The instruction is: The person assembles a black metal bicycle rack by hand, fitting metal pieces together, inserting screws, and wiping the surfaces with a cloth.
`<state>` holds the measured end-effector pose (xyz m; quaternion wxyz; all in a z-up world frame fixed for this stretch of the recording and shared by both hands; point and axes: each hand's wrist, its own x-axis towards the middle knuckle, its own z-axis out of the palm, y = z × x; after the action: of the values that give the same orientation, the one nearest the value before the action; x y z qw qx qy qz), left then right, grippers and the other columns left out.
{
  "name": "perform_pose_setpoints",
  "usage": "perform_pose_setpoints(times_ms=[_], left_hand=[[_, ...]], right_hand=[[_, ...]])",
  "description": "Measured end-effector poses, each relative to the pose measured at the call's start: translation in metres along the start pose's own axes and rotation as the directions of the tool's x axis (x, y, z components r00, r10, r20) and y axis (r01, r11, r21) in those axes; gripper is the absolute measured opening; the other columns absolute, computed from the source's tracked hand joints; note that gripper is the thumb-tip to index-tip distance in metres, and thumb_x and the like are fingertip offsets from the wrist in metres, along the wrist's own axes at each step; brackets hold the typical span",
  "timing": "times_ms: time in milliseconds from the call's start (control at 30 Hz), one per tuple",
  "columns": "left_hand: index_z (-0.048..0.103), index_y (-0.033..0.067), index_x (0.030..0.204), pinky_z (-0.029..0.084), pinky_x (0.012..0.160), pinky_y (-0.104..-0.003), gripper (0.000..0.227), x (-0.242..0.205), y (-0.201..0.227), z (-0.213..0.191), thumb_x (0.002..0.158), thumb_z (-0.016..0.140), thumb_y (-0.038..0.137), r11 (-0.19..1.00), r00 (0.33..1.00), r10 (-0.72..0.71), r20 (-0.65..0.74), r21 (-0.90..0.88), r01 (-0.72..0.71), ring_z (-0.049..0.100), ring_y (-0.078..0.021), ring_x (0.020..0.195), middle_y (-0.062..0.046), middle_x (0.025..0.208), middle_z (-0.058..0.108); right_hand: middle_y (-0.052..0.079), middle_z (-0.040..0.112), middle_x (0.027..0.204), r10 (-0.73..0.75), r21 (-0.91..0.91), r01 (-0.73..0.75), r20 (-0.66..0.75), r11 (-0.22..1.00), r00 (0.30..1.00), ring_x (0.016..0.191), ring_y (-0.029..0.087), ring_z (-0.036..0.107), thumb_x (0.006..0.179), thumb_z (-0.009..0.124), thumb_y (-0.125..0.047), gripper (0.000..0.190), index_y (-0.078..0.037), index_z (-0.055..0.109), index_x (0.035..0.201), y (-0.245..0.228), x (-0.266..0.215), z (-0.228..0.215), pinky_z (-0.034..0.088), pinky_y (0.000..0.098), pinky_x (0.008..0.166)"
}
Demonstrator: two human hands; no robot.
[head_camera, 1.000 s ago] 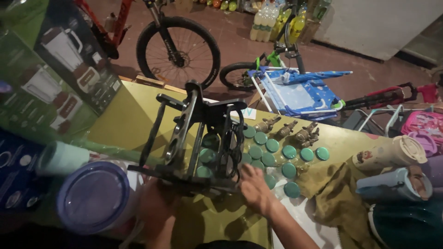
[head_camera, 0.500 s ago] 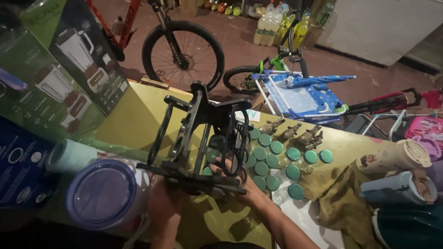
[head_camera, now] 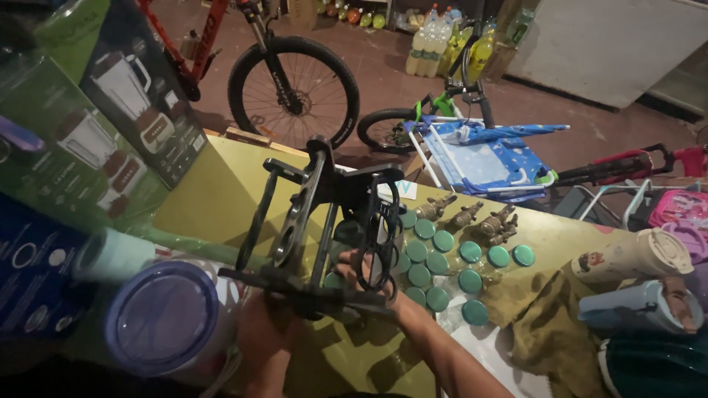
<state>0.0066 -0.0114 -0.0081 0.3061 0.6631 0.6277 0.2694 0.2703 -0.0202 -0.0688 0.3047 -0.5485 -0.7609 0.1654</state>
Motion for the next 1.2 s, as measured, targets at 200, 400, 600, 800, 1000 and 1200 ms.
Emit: perform_pose_setpoints(times_ms=[200, 400, 600, 800, 1000, 1200], left_hand=[[0.072, 0.0114, 0.111, 0.051, 0.094, -0.051, 0.073, 0.016, -0.043, 0.024, 0.066, 0.072, 0.069, 0.952, 0.953, 0.3, -0.047, 0.078, -0.295, 0.068, -0.0413, 0.107, -0.018, 0.11, 0.073], [0.07, 0.0134, 0.112, 0.057, 0.08, -0.051, 0.076, 0.026, -0.078, 0.044, 0.059, 0.072, 0.067, 0.934, 0.938, 0.346, 0.019, 0.085, -0.347, 0.072, -0.0409, 0.093, -0.015, 0.099, 0.073], [0.073, 0.0102, 0.102, 0.054, 0.072, -0.064, 0.056, -0.003, -0.006, 0.005, 0.06, 0.066, 0.046, 0.992, 0.995, 0.029, 0.092, 0.117, -0.04, 0.069, -0.0495, 0.098, -0.021, 0.095, 0.074], [0.064, 0.01, 0.121, 0.052, 0.081, -0.057, 0.082, -0.004, -0.055, 0.039, 0.06, 0.083, 0.061, 0.989, 0.989, 0.103, -0.11, 0.12, -0.09, 0.065, -0.0435, 0.11, -0.017, 0.112, 0.069], [0.066, 0.0063, 0.11, 0.05, 0.08, -0.058, 0.083, -0.002, -0.044, 0.034, 0.057, 0.076, 0.07, 0.994, 0.998, -0.052, -0.019, 0.099, 0.054, 0.065, -0.048, 0.104, -0.022, 0.104, 0.068], [0.062, 0.0075, 0.125, 0.05, 0.093, -0.056, 0.083, 0.002, -0.054, 0.041, 0.054, 0.083, 0.045, 0.995, 0.994, 0.088, -0.058, 0.051, -0.085, 0.063, -0.0431, 0.117, -0.019, 0.119, 0.068]], right_hand=[[0.01, 0.064, 0.133, 0.069, 0.209, -0.046, -0.103, 0.977, 0.992, 0.125, 0.029, 0.062, 0.095, 0.055, -0.042, 0.043, -0.011, 0.068, 0.123, 0.089, -0.022, 0.069, 0.041, 0.0474, 0.112], [0.011, 0.065, 0.125, 0.103, 0.231, -0.023, -0.34, 0.973, 0.935, 0.115, 0.028, 0.066, 0.093, 0.067, -0.031, 0.044, -0.013, 0.059, 0.133, 0.022, -0.033, 0.024, 0.051, 0.0458, 0.104], [0.013, 0.062, 0.127, 0.161, 0.306, -0.01, -0.472, 0.952, 0.867, 0.114, 0.03, 0.065, 0.094, 0.068, -0.019, 0.052, -0.011, 0.05, 0.142, -0.048, -0.053, 0.009, 0.052, 0.0474, 0.101], [0.012, 0.07, 0.116, 0.297, 0.326, -0.149, -0.472, 0.934, 0.83, 0.103, 0.027, 0.07, 0.091, 0.062, -0.014, 0.051, -0.006, 0.053, 0.14, -0.042, -0.066, 0.029, 0.057, 0.0452, 0.091], [0.018, 0.067, 0.121, 0.372, 0.399, -0.143, -0.589, 0.906, 0.718, 0.111, 0.033, 0.067, 0.093, 0.063, -0.008, 0.042, 0.002, 0.054, 0.132, -0.037, -0.084, 0.051, 0.052, 0.0456, 0.1], [0.019, 0.061, 0.138, 0.449, 0.595, 0.031, -0.638, 0.803, 0.626, 0.127, 0.028, 0.06, 0.102, 0.055, -0.016, 0.051, 0.0, 0.044, 0.149, -0.039, -0.104, 0.058, 0.044, 0.0398, 0.111]])
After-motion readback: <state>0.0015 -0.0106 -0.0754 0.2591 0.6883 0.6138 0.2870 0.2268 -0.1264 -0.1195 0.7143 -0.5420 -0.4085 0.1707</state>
